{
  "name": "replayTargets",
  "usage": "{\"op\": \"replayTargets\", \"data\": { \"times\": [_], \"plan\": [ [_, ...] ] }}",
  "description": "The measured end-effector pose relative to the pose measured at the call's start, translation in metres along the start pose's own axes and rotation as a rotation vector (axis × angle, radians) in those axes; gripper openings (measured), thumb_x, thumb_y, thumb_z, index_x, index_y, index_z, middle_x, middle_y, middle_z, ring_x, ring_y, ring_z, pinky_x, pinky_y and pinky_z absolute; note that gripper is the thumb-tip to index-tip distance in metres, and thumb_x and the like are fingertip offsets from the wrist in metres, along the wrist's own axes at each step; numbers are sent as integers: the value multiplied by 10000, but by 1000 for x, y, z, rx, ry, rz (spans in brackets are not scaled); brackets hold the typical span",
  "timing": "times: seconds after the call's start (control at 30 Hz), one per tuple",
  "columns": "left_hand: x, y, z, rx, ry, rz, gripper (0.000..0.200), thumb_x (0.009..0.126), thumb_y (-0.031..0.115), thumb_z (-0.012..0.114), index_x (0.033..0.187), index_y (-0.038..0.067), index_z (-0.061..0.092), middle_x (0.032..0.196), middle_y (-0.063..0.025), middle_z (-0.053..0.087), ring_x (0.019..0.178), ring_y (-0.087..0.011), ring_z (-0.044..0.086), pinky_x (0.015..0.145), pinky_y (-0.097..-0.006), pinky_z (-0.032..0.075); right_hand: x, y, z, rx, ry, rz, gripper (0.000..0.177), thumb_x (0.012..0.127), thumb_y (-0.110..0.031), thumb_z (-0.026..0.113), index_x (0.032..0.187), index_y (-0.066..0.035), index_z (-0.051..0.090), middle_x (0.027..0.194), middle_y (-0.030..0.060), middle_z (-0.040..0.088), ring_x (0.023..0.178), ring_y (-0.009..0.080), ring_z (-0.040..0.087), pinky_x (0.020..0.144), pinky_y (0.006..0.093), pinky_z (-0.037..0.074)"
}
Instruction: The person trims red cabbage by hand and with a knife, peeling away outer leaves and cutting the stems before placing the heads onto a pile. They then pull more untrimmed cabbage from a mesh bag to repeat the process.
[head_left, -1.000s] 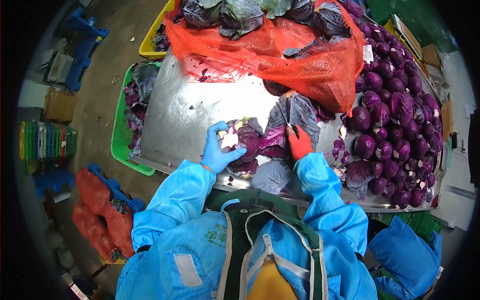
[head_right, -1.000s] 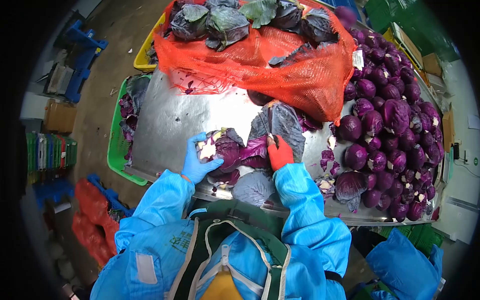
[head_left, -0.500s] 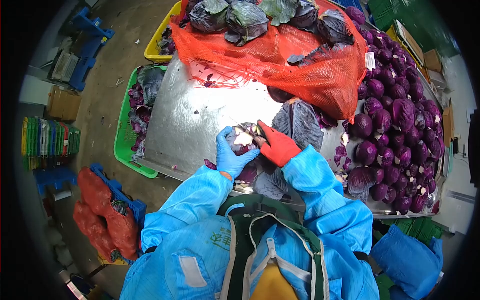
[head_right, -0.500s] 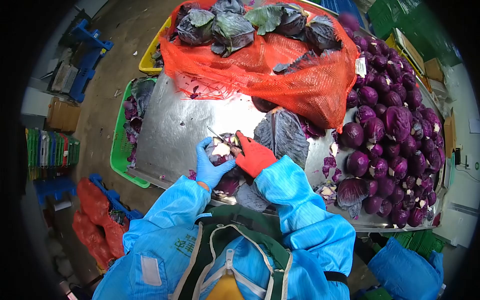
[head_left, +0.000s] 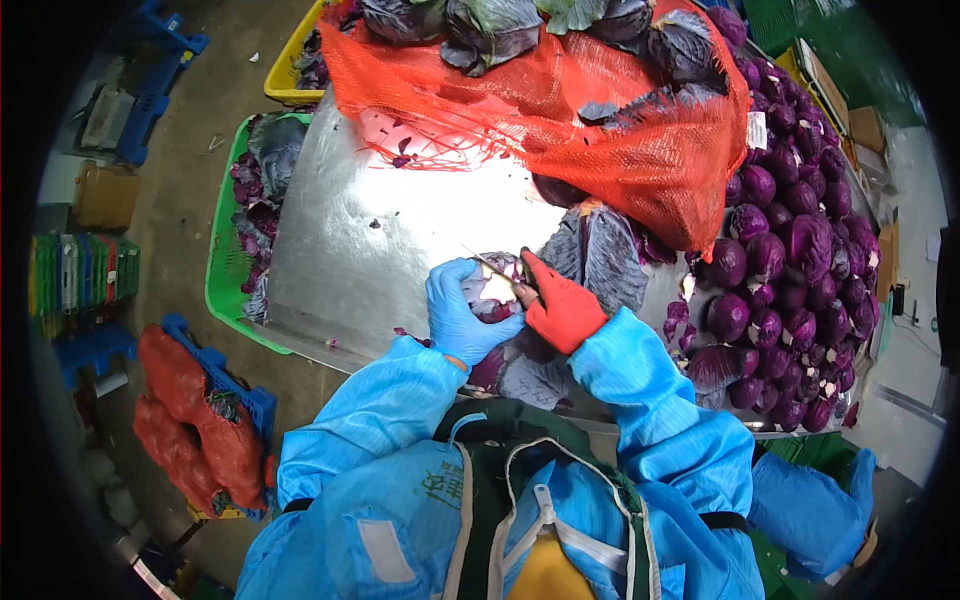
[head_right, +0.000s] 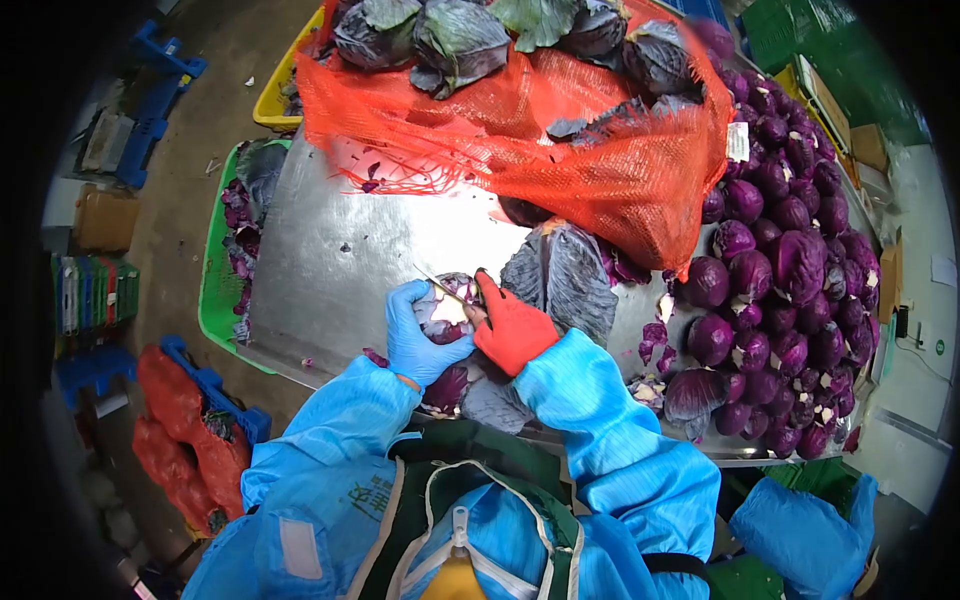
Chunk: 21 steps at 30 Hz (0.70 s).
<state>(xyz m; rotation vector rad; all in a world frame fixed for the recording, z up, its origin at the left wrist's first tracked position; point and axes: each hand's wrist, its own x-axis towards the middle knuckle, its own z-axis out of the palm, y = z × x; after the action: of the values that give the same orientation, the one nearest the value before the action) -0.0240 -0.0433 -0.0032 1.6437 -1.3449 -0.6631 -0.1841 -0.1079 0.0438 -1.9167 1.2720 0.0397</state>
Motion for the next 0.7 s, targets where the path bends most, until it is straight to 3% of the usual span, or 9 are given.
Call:
{"op": "replayTargets", "data": {
  "times": [0.07,0.17,0.2,0.27,0.33,0.47,0.6,0.67,0.7],
  "plan": [
    [7,3,4,32,8,12,805,496,327,872,1105,41,429,1054,-141,424,970,-292,457,812,-407,428,7,-1,-4,-17,11,39,627,866,-355,502,1396,-88,299,1216,220,533,1001,396,573,844,454,459],
    [22,9,6,155,-9,-9,750,499,340,844,1070,42,461,1014,-145,445,949,-317,455,822,-428,403,24,3,-6,12,113,54,499,828,-243,536,1301,-114,442,932,273,615,887,434,583,770,516,449],
    [28,14,7,141,-19,-57,732,498,368,839,1056,61,479,1020,-147,450,956,-315,457,824,-437,394,31,8,-7,-18,112,45,460,824,-246,530,1254,-93,473,935,285,608,907,435,580,784,516,445],
    [18,26,1,243,-83,204,683,515,324,844,1020,60,468,992,-131,455,934,-293,470,816,-412,402,69,54,5,-61,181,63,447,830,-272,520,1224,-63,482,953,293,603,936,441,572,814,509,439],
    [0,22,-2,201,-13,295,768,489,376,875,1057,78,452,1029,-122,457,962,-297,472,848,-407,388,77,41,-1,28,94,269,428,848,-293,501,1184,-28,500,986,296,596,976,442,558,848,497,431],
    [2,-9,-20,4,-49,249,806,511,304,890,1135,64,440,1090,-127,450,1037,-287,474,913,-391,394,73,66,12,111,236,116,376,868,-344,497,1059,-22,522,923,303,601,913,461,562,773,523,431],
    [-7,-6,-52,16,-162,95,850,558,291,884,1218,45,408,1215,-145,419,1187,-281,430,1023,-396,344,12,38,10,205,296,150,357,856,-299,530,1164,-122,506,856,262,620,813,455,576,710,536,429],
    [-22,17,-45,-628,83,-491,852,583,313,874,1224,18,397,1170,-165,425,1111,-315,461,985,-396,372,-25,6,7,188,260,105,409,857,-243,543,1239,-134,450,837,234,627,781,428,591,668,505,443],
    [-24,14,-38,-302,80,-400,859,585,325,871,1230,21,393,1171,-167,425,1103,-312,459,979,-402,374,-36,-1,11,194,319,90,350,881,-224,534,1210,-114,481,811,217,627,759,392,613,656,454,454]
  ]
}}
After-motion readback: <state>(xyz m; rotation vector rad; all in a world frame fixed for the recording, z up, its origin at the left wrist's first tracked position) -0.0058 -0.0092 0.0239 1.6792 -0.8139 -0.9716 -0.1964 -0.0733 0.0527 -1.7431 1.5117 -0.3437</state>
